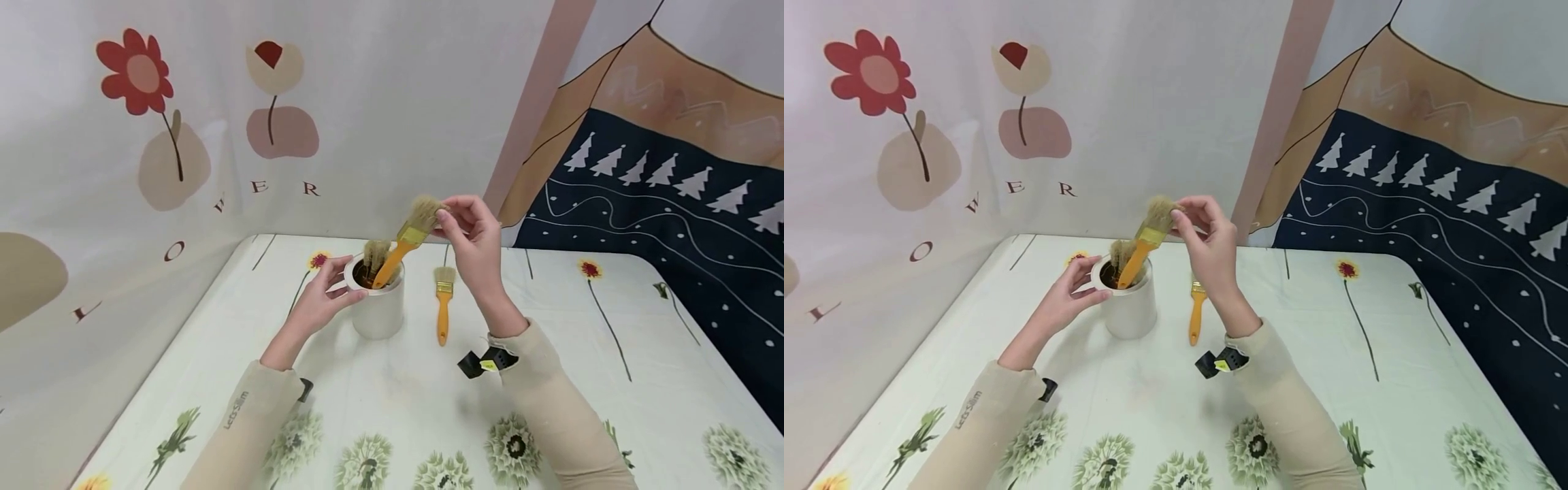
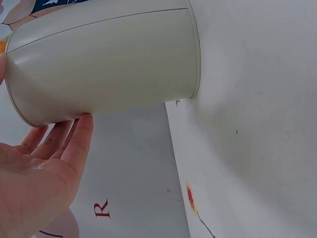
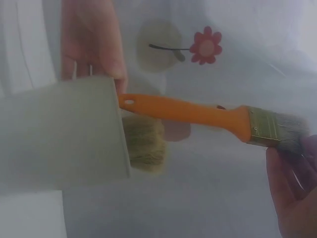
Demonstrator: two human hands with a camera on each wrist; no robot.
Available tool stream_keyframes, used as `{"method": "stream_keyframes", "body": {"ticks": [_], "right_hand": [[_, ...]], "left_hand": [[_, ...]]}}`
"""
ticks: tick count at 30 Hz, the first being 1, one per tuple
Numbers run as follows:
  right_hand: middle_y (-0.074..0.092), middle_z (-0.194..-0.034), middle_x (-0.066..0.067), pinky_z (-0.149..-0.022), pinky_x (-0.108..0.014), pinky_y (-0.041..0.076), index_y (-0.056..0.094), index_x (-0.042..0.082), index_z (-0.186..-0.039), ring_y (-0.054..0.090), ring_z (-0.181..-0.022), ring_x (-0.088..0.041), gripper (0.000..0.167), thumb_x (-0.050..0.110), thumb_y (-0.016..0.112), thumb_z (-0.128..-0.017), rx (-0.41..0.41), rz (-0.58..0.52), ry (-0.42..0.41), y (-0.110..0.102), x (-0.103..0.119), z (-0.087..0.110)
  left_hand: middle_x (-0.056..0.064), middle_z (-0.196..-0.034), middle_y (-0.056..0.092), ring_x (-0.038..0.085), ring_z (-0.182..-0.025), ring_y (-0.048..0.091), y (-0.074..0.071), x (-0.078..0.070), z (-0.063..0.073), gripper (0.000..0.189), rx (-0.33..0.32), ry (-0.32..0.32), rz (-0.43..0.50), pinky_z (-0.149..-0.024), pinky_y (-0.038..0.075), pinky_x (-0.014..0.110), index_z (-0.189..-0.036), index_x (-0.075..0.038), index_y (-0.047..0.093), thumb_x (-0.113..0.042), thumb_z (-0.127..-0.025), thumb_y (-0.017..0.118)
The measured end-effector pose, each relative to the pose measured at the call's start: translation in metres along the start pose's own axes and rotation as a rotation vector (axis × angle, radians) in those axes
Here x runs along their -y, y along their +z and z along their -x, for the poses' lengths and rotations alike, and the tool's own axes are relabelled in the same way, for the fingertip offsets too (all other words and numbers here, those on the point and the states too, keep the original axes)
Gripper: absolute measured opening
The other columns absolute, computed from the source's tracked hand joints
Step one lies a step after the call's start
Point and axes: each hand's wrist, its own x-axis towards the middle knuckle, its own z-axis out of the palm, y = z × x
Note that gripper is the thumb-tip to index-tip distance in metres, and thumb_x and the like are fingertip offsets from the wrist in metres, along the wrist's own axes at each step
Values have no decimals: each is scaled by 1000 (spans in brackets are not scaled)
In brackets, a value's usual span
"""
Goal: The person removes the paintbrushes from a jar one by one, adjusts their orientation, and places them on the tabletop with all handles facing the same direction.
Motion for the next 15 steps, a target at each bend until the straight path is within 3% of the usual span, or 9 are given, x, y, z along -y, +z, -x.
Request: {"method": "stream_keyframes", "body": {"ticks": [8, 15], "right_hand": [[70, -92, 8, -74, -24, 63, 63, 7, -107, 70, -83, -7, 11, 2, 62, -97, -30, -88, 40, -8, 1, -10], [70, -94, 7, -74, -23, 63, 65, 16, -105, 70, -85, -7, 12, 8, 64, -96, -31, -64, 110, -21, -4, -10]], "left_hand": [[17, -156, 40, 38, -142, 43, -1, 1, -1, 72, -3, -8, 21, -117, 40, 50, -151, -8, 34, -19, -91, 74], [19, -156, 39, 38, -144, 40, 2, 0, -1, 71, 5, -5, 29, -121, 33, 53, -151, -8, 34, -19, -92, 73]]}}
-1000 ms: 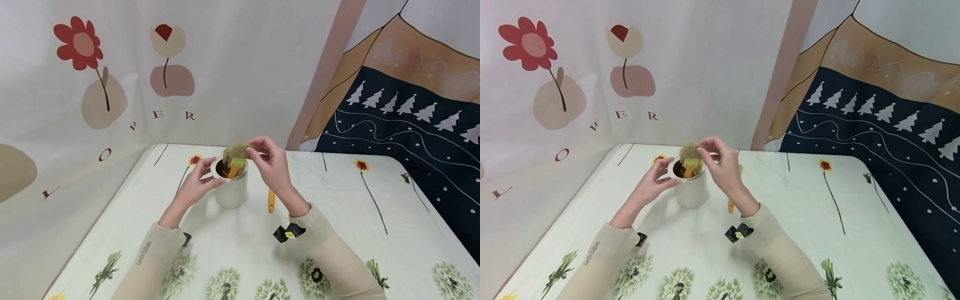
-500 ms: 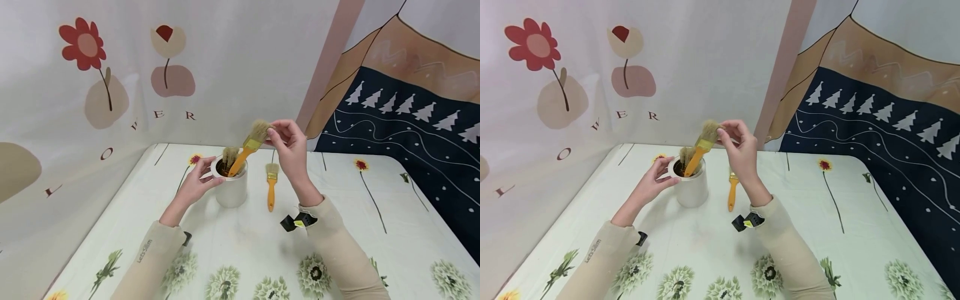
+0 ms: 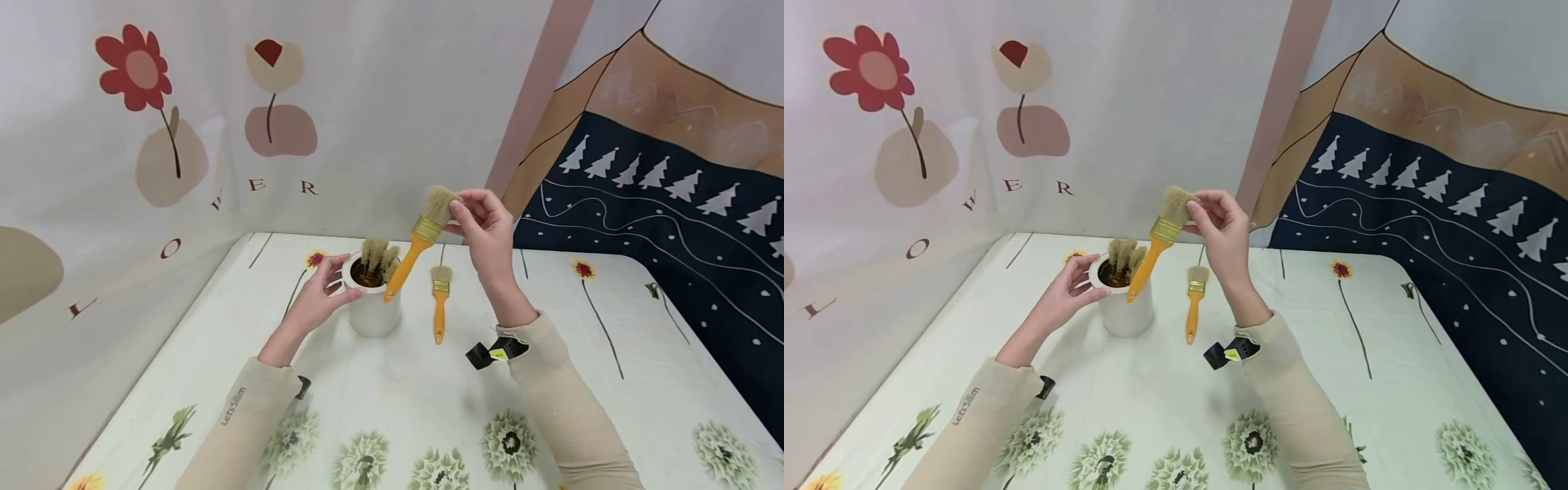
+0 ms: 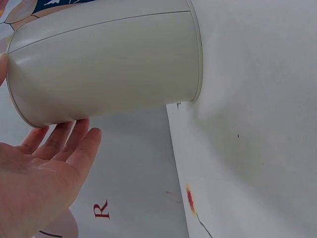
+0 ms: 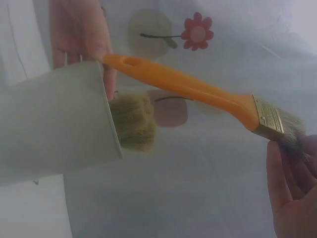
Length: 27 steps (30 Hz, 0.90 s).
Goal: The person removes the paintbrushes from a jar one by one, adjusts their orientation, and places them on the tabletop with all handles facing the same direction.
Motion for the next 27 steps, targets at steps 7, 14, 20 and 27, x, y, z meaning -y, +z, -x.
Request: {"method": "stream_keyframes", "body": {"ticks": [7, 14, 20, 27], "right_hand": [[71, -93, 7, -73, -21, 62, 66, 14, -106, 69, -83, -7, 11, 11, 66, -96, -6, 24, 52, -12, -8, 0], [73, -91, 12, -73, -21, 62, 65, 6, -109, 70, -81, -5, 15, 11, 67, -95, 7, 78, 70, -23, -13, 3], [73, -91, 14, -72, -20, 61, 64, 6, -112, 71, -80, -4, 17, 9, 67, -95, -7, 101, 91, -35, -19, 4], [73, -90, 16, -71, -19, 61, 65, 12, -107, 71, -79, -2, 13, 9, 68, -94, -16, 123, 136, -49, -26, 7]], "left_hand": [[19, -157, 36, 38, -145, 39, 1, -3, 0, 72, 7, 6, 16, -120, 35, 53, -150, -6, 33, -17, -92, 72], [21, -159, 33, 38, -146, 36, -1, -4, 0, 73, 23, -4, 33, -121, 33, 54, -150, -4, 30, -15, -92, 72], [21, -160, 31, 40, -149, 31, -1, -3, -2, 72, 42, -4, 39, -119, 36, 54, -151, -1, 26, -12, -94, 69], [22, -159, 33, 39, -150, 28, -1, -2, -2, 71, 51, -3, 44, -119, 35, 55, -150, 1, 25, -11, -95, 68]]}}
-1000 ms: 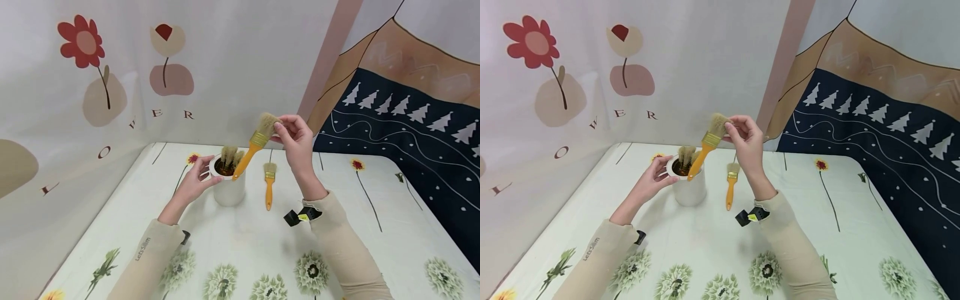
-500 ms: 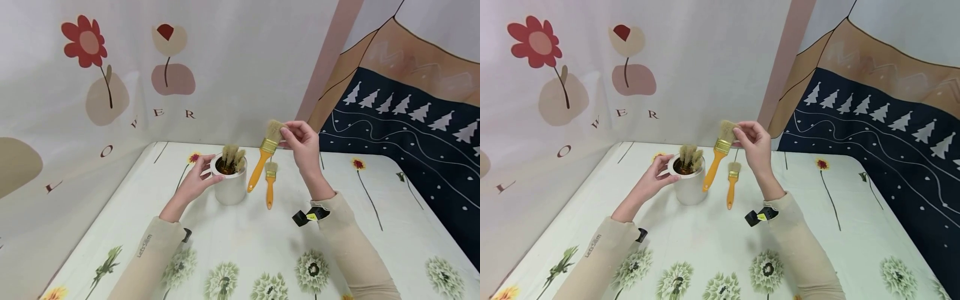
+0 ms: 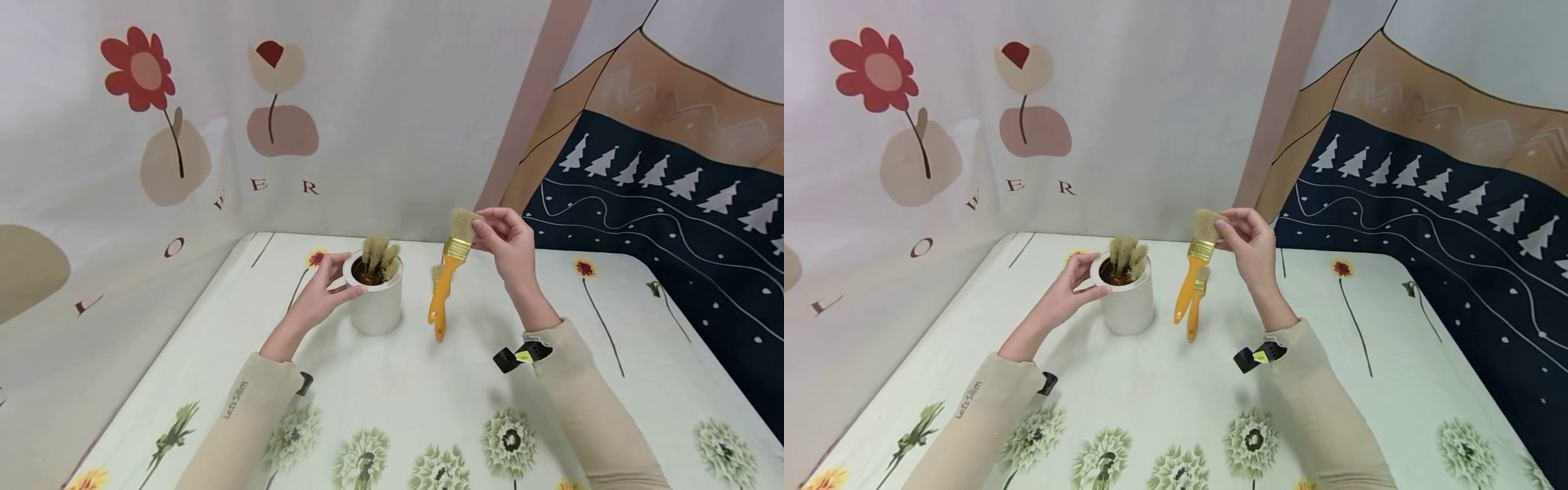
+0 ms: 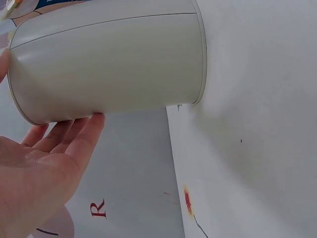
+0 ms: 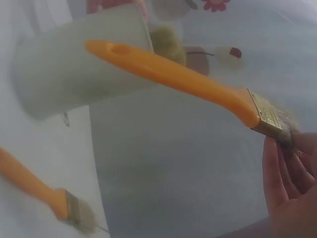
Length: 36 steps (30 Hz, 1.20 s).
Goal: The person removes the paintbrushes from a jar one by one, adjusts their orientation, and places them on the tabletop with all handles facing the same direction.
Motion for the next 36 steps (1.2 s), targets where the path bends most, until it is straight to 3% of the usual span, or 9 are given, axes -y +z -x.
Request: {"method": "stream_keyframes", "body": {"ticks": [19, 30, 36], "right_hand": [[71, -88, 23, -70, -16, 60, 65, 19, -105, 70, -76, 2, 11, 14, 68, -95, -31, 107, 163, -30, -44, -5], [70, -82, 27, -69, -14, 59, 63, 5, -115, 69, -75, 5, 22, 17, 67, -96, -36, 157, 248, -42, -59, -8], [68, -78, 27, -67, -14, 59, 64, 13, -109, 67, -72, 6, 12, 17, 65, -97, -47, 180, 322, -46, -77, -10]], "left_hand": [[19, -160, 33, 37, -151, 29, -2, 0, 2, 72, -11, -29, -3, -118, 37, 53, -151, -3, 27, -14, -94, 70], [22, -159, 34, 40, -150, 30, 1, -1, 2, 73, -9, 1, 17, -117, 37, 55, -150, -1, 27, -11, -93, 71], [22, -159, 34, 40, -150, 30, 1, -2, 2, 72, -5, 7, 19, -117, 37, 55, -150, -1, 27, -10, -93, 71]]}}
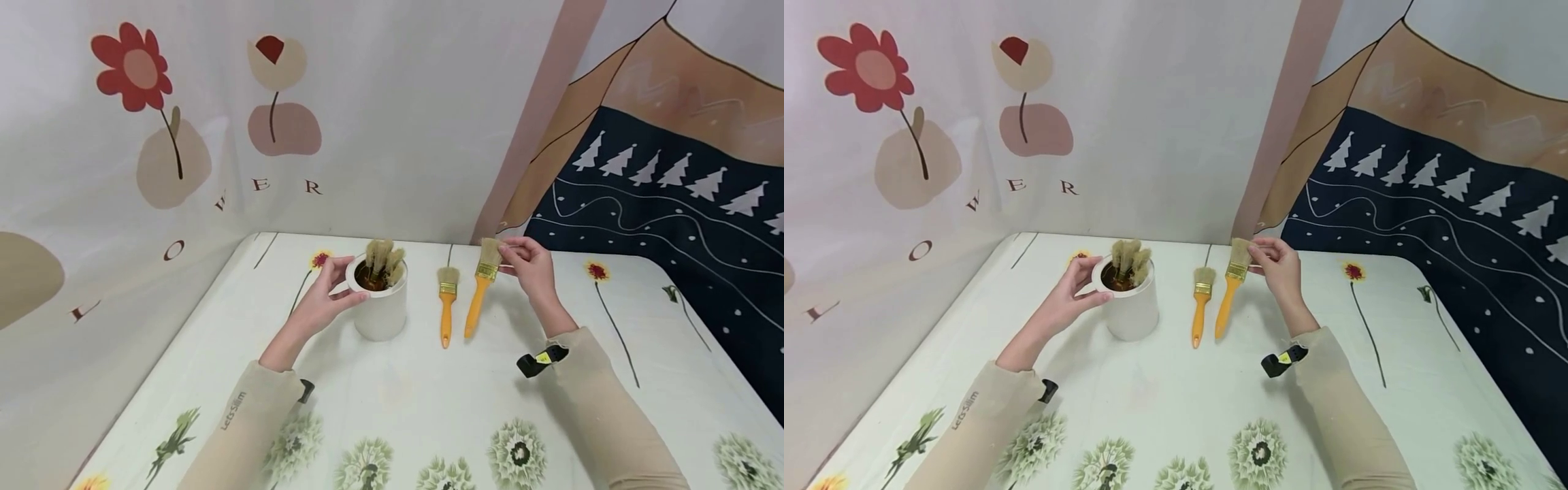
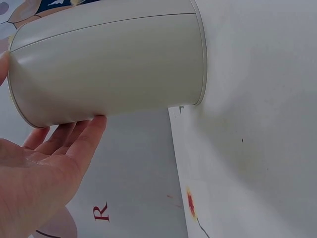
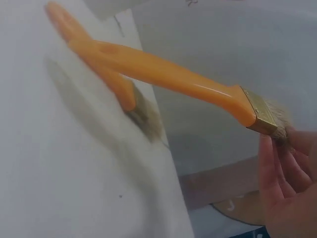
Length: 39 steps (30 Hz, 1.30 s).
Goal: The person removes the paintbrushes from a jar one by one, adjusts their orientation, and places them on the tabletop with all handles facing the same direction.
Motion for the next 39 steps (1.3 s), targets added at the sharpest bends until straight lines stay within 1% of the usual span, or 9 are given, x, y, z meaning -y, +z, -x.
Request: {"method": "stream_keyframes", "body": {"ticks": [2, 5, 8, 14, 20, 24, 27, 33, 39], "right_hand": [[68, -77, 27, -66, -14, 59, 64, 11, -111, 67, -71, 6, 14, 16, 65, -97, 0, 13, 24, 1, -6, -1], [66, -74, 28, -65, -14, 59, 62, 1, -118, 66, -69, 6, 24, 14, 64, -98, 7, 31, 50, 2, -14, -4], [64, -73, 27, -65, -14, 59, 59, -4, -125, 65, -68, 6, 33, 14, 63, -98, 20, 65, 75, 4, -20, -6], [62, -74, 24, -66, -13, 59, 58, -5, -129, 62, -68, 5, 37, 15, 63, -99, 46, 95, 113, 7, -28, -10], [62, -71, 23, -64, -13, 58, 60, -7, -126, 61, -65, 6, 37, 15, 64, -98, 62, 98, 124, 11, -39, -19], [63, -73, 20, -64, -13, 59, 61, -6, -126, 62, -66, 5, 36, 16, 65, -98, 84, 120, 160, 13, -48, -23], [68, -81, 13, -65, -13, 59, 61, -5, -127, 62, -67, 5, 36, 16, 64, -98, 110, 149, 186, 15, -54, -25], [71, -106, -9, -67, -12, 57, 60, -1, -131, 62, -69, 4, 38, 19, 62, -99, 147, 218, 236, 18, -59, -26], [66, -123, -20, -69, -12, 58, 58, -2, -134, 62, -71, 6, 39, 14, 61, -99, 177, 203, 259, 21, -61, -25]], "left_hand": [[21, -159, 34, 39, -150, 30, 0, 0, 1, 72, 2, -5, -1, -117, 38, 54, -150, -2, 27, -10, -93, 71], [20, -158, 35, 38, -149, 31, 1, 1, 2, 72, 4, -6, 0, -117, 39, 54, -150, -3, 28, -10, -92, 71], [19, -158, 36, 38, -149, 32, 1, 1, 2, 72, 3, -2, 0, -116, 39, 54, -149, -3, 28, -10, -92, 71], [19, -158, 36, 38, -149, 32, 2, -1, 2, 72, -3, 2, -10, -116, 38, 56, -149, -4, 29, -11, -92, 71], [20, -158, 36, 38, -149, 31, 2, -3, 1, 71, -4, 3, -14, -116, 38, 56, -149, -4, 29, -11, -92, 71], [20, -158, 36, 39, -149, 31, 2, -3, 1, 71, -3, 4, -16, -116, 37, 58, -149, -4, 28, -11, -92, 71], [20, -158, 36, 39, -149, 32, 2, -3, 1, 71, -3, 4, -14, -116, 37, 57, -149, -3, 28, -10, -92, 71], [20, -157, 37, 38, -148, 33, 1, -1, 1, 70, 0, 7, -9, -116, 39, 53, -148, -3, 29, -10, -92, 70], [19, -157, 37, 37, -148, 34, 1, -1, 1, 70, -2, 9, -13, -116, 40, 53, -148, -3, 29, -10, -92, 71]]}}
